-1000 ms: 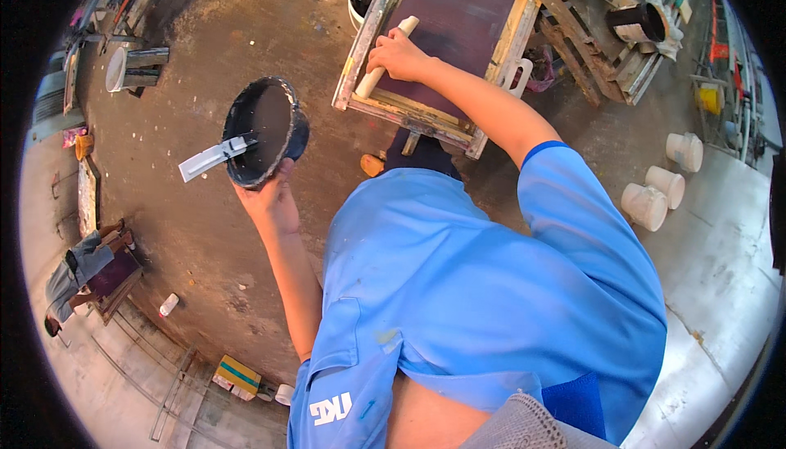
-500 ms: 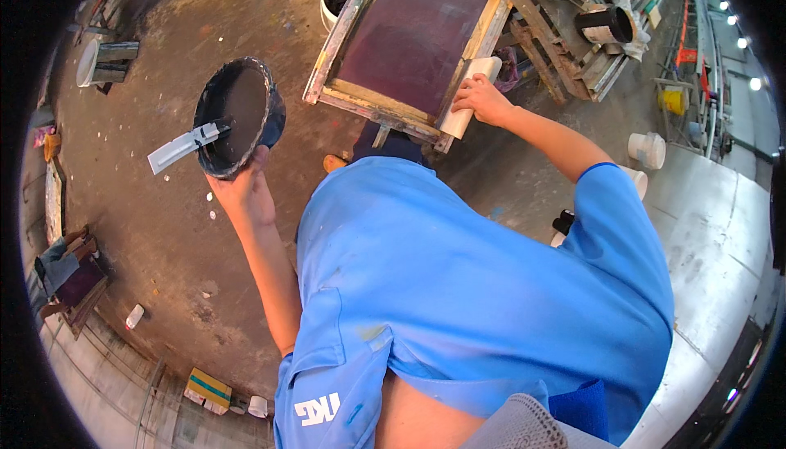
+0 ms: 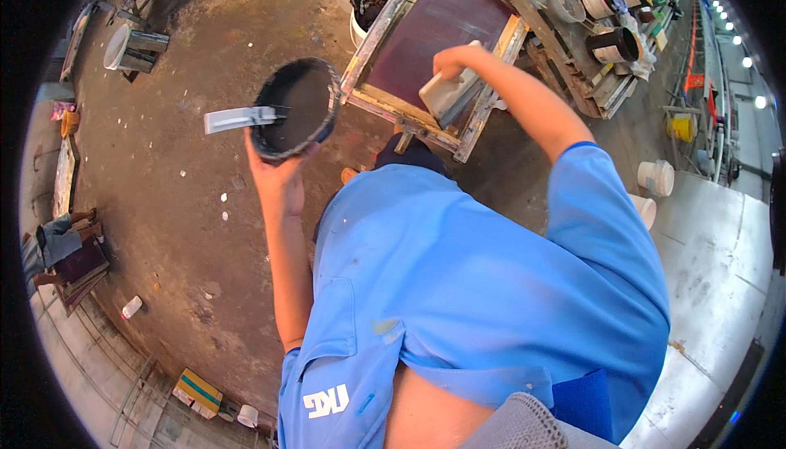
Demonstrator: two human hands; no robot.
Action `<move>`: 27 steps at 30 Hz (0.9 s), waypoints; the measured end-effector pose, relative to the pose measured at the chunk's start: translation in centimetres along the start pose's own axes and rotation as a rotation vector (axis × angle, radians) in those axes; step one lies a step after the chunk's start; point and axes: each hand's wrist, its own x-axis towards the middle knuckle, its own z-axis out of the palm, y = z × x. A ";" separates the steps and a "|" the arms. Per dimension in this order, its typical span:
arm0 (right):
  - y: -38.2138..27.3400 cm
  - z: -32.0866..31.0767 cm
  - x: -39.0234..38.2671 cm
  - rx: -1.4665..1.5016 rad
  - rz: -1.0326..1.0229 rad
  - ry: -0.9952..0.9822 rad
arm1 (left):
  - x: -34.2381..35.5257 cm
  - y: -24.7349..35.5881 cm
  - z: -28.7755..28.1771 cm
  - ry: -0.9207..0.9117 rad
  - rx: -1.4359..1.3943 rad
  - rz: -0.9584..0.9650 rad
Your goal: The person carries a screen printing frame to a workbench, pours black ink onto it, and spreads the ink evenly using a squeegee. They then put on a glove and wipe the frame surface with a cloth.
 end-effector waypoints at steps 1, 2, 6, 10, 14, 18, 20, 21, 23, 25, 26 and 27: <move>0.2 -1.1 -2.5 0.169 0.005 0.082 | -0.4 -0.3 0.4 -0.008 0.001 -0.031; 0.5 -1.7 -5.3 0.340 0.010 0.168 | -0.6 -0.3 0.8 -0.022 0.004 -0.061; -0.2 -0.6 -14.9 0.973 -0.075 0.620 | -0.6 -2.6 1.6 -0.167 -0.046 -0.136; -5.9 3.1 -20.5 1.541 -0.107 1.211 | 0.3 -5.0 4.2 -0.264 -0.076 -0.252; -12.5 6.7 -22.9 1.749 -0.238 1.848 | 1.5 -7.4 8.6 -0.358 -0.107 -0.258; -17.1 8.5 -23.7 1.603 -0.220 2.039 | 2.7 -8.6 13.3 -0.410 -0.060 -0.228; -18.6 9.7 -24.4 1.440 -0.098 2.105 | 2.8 -9.5 16.0 -0.457 -0.065 -0.184; -19.0 10.1 -25.1 1.227 -0.024 2.132 | 2.5 -9.7 17.7 -0.467 -0.062 -0.168; -19.5 10.8 -26.8 0.797 0.118 2.136 | 1.7 -9.9 20.9 -0.523 -0.069 -0.138; -19.1 12.8 -27.6 0.597 0.117 2.129 | 0.4 -10.1 23.5 -0.543 -0.108 -0.141; -18.9 13.8 -28.2 0.510 0.153 2.101 | -0.5 -10.2 24.8 -0.551 -0.127 -0.146; -18.5 14.7 -28.5 0.508 0.208 2.093 | -1.4 -10.3 26.2 -0.537 -0.123 -0.132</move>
